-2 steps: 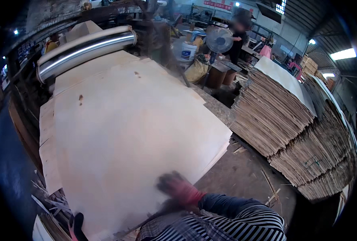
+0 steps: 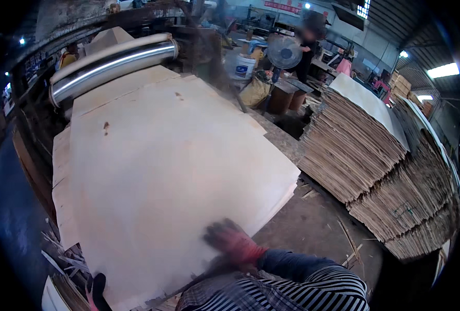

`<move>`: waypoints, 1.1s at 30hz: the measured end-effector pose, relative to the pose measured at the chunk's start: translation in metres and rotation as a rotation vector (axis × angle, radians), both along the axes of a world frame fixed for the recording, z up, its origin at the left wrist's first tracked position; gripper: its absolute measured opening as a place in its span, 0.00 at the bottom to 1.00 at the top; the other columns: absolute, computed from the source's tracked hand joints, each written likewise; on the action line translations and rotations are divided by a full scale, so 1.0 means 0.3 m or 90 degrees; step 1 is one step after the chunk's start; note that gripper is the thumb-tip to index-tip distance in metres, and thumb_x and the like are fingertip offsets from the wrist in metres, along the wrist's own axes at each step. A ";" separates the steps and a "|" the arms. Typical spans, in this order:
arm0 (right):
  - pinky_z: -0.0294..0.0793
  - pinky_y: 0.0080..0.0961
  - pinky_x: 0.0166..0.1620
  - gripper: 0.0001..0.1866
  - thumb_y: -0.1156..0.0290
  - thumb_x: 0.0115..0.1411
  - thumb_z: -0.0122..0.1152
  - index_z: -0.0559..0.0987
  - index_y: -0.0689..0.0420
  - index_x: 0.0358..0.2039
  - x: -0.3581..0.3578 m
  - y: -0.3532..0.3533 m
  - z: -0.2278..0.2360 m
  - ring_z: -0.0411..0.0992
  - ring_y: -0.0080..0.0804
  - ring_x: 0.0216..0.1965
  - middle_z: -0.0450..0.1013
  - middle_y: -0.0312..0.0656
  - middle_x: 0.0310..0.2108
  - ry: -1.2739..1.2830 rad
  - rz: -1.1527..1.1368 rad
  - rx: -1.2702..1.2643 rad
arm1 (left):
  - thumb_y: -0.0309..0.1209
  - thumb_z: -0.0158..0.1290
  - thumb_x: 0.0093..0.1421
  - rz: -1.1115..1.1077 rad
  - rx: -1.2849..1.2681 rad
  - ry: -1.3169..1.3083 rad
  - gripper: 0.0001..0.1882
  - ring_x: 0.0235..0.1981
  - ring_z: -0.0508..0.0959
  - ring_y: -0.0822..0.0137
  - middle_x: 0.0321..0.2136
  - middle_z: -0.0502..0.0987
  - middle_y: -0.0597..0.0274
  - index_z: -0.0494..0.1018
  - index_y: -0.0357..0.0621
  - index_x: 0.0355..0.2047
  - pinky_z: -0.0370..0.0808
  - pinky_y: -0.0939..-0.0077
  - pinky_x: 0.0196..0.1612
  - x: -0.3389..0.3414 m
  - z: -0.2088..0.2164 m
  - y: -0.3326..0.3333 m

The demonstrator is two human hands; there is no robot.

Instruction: The person feeds large, thin sheets of wood veneer into a roller machine, uses a long metal rod to guide the sheet through the rollers, and then stacks the processed sheets onto a pile. The person repeats this process for multiple sheets.

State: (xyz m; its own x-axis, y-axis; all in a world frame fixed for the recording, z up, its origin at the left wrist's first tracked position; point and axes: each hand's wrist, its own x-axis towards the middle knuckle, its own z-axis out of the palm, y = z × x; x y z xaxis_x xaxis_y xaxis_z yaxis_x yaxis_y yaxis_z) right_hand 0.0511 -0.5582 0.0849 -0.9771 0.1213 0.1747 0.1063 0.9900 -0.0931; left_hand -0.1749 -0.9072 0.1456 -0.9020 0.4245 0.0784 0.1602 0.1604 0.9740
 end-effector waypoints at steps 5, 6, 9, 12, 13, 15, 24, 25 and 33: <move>0.57 0.42 0.56 0.29 0.59 0.44 0.55 0.67 0.51 0.50 0.056 -0.063 0.297 0.63 0.41 0.49 0.64 0.45 0.47 0.058 0.075 -0.037 | 0.32 0.52 0.51 0.127 0.010 -0.007 0.30 0.49 0.65 0.54 0.50 0.64 0.48 0.59 0.35 0.53 0.62 0.66 0.51 -0.027 -0.013 -0.113; 0.58 0.41 0.56 0.29 0.60 0.44 0.54 0.67 0.51 0.50 0.052 -0.080 0.360 0.63 0.40 0.49 0.65 0.45 0.47 0.055 0.091 -0.022 | 0.32 0.52 0.52 0.151 0.018 -0.022 0.29 0.48 0.65 0.55 0.49 0.64 0.48 0.59 0.35 0.53 0.62 0.66 0.50 -0.031 -0.032 -0.135; 0.58 0.40 0.56 0.27 0.63 0.47 0.52 0.68 0.52 0.50 -0.005 -0.039 0.401 0.63 0.39 0.50 0.65 0.46 0.48 0.016 0.079 -0.036 | 0.34 0.50 0.53 0.200 0.028 -0.052 0.28 0.47 0.67 0.57 0.49 0.65 0.50 0.59 0.36 0.53 0.64 0.67 0.48 -0.057 -0.047 -0.134; 0.62 0.36 0.53 0.24 0.60 0.47 0.54 0.71 0.51 0.47 -0.138 0.005 0.387 0.65 0.39 0.48 0.66 0.43 0.47 0.032 0.066 -0.023 | 0.35 0.49 0.55 0.222 0.048 -0.090 0.28 0.45 0.68 0.58 0.48 0.67 0.51 0.59 0.37 0.54 0.65 0.68 0.46 -0.094 -0.100 -0.152; 0.64 0.34 0.51 0.24 0.58 0.46 0.56 0.72 0.50 0.45 -0.192 0.025 0.373 0.66 0.38 0.46 0.67 0.41 0.46 0.051 0.067 -0.013 | 0.35 0.49 0.55 0.231 0.050 -0.104 0.27 0.44 0.69 0.59 0.47 0.67 0.52 0.59 0.38 0.54 0.66 0.68 0.46 -0.105 -0.123 -0.161; 0.63 0.36 0.52 0.25 0.57 0.47 0.56 0.71 0.52 0.46 -0.287 0.076 0.331 0.66 0.39 0.47 0.67 0.42 0.45 0.075 0.094 -0.014 | 0.36 0.48 0.56 0.237 0.038 -0.124 0.27 0.43 0.70 0.60 0.47 0.68 0.53 0.59 0.38 0.54 0.67 0.69 0.44 -0.124 -0.162 -0.169; 0.61 0.39 0.53 0.26 0.56 0.52 0.52 0.67 0.53 0.50 -0.834 0.268 0.183 0.64 0.41 0.50 0.66 0.45 0.48 0.260 0.103 -0.034 | 0.37 0.45 0.59 0.273 -0.250 0.173 0.23 0.46 0.70 0.63 0.47 0.68 0.55 0.62 0.38 0.52 0.66 0.74 0.47 -0.048 -0.325 -0.005; 0.61 0.38 0.54 0.26 0.56 0.53 0.51 0.66 0.52 0.51 -0.921 0.323 0.124 0.63 0.40 0.51 0.65 0.46 0.48 0.297 0.118 -0.030 | 0.36 0.45 0.59 0.258 -0.456 0.384 0.23 0.46 0.69 0.63 0.48 0.68 0.55 0.61 0.37 0.53 0.64 0.74 0.49 -0.039 -0.286 0.028; 0.43 0.46 0.60 0.31 0.53 0.55 0.46 0.59 0.56 0.56 -1.142 0.287 -0.009 0.52 0.40 0.59 0.57 0.46 0.55 0.235 -0.053 0.054 | 0.48 0.48 0.56 0.158 -0.438 0.088 0.36 0.57 0.57 0.48 0.54 0.56 0.37 0.55 0.31 0.55 0.55 0.62 0.58 -0.022 -0.425 -0.039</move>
